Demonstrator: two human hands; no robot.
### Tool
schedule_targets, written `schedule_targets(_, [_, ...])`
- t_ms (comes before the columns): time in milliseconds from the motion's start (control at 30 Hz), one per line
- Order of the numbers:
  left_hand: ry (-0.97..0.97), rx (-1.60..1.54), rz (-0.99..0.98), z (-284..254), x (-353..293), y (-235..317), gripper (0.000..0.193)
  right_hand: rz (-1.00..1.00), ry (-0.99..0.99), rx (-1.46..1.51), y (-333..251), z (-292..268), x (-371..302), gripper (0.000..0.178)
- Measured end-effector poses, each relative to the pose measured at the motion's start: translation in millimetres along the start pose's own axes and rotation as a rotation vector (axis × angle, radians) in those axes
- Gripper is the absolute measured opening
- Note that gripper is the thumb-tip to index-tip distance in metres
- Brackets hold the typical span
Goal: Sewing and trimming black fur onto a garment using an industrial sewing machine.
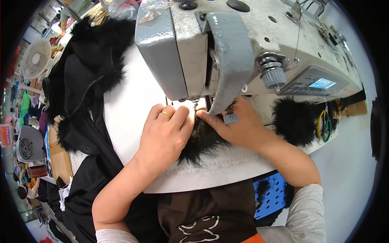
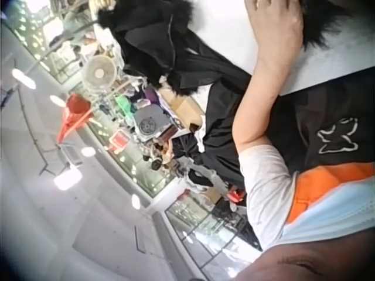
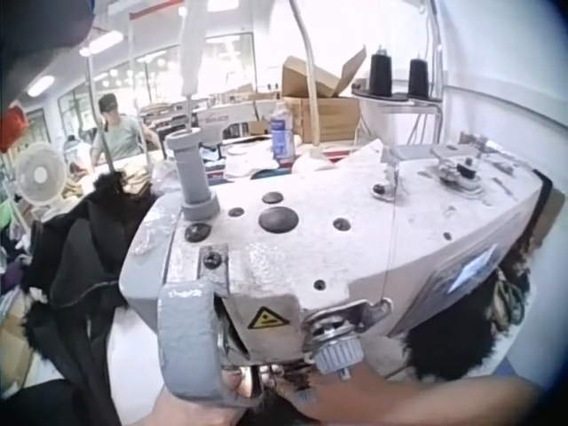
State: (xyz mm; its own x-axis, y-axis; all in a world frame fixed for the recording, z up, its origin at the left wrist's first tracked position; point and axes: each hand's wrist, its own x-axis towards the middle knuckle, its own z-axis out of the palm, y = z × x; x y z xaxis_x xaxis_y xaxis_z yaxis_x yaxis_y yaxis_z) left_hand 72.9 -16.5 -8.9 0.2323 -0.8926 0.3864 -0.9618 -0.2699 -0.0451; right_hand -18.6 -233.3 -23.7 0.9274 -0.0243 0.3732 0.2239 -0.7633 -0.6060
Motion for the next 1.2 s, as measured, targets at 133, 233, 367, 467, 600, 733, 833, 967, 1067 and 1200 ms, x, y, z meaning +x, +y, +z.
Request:
schedule_targets(133, [0.004, -0.023, -0.022, 0, 0, 0, 0.025, 0.129, -0.038, -0.009, 3, 9, -4, 0.019])
schedule_targets(233, [0.042, -0.071, -0.046, 1, -2, -1, 0.017, 0.151, -0.047, 0.035, -1, 7, -1, 0.02])
schedule_targets(367, [0.071, -0.381, -0.266, 6, -4, -3, 0.014, 0.159, -0.07, 0.039, -3, 6, 2, 0.023])
schedule_targets(467, [0.091, -0.503, -0.358, 7, -3, -4, 0.015, 0.055, 0.002, 0.057, -7, 4, 4, 0.027])
schedule_targets(600, [0.073, -0.585, -0.398, 9, -1, -8, 0.015, 0.006, -0.042, 0.116, 7, -1, -1, 0.023])
schedule_targets(733, [0.065, -0.549, -0.389, 11, -2, -8, 0.014, 0.068, -0.151, 0.522, 7, -10, 2, 0.02])
schedule_targets(833, [0.088, -0.547, -0.386, 10, -2, -7, 0.013, 0.101, -0.1, 0.497, 0, 3, -2, 0.014])
schedule_targets(967, [0.116, -0.517, -0.374, 8, -2, -5, 0.012, 0.14, -0.151, 0.209, -3, 0, -1, 0.015])
schedule_targets(1067, [0.105, -0.526, -0.378, 9, -2, -6, 0.011, 0.056, 0.01, 0.139, -5, 6, 0, 0.012])
schedule_targets(1200, [0.103, -0.533, -0.376, 11, -4, -7, 0.011, 0.046, 0.005, 0.116, -1, 14, -4, 0.012])
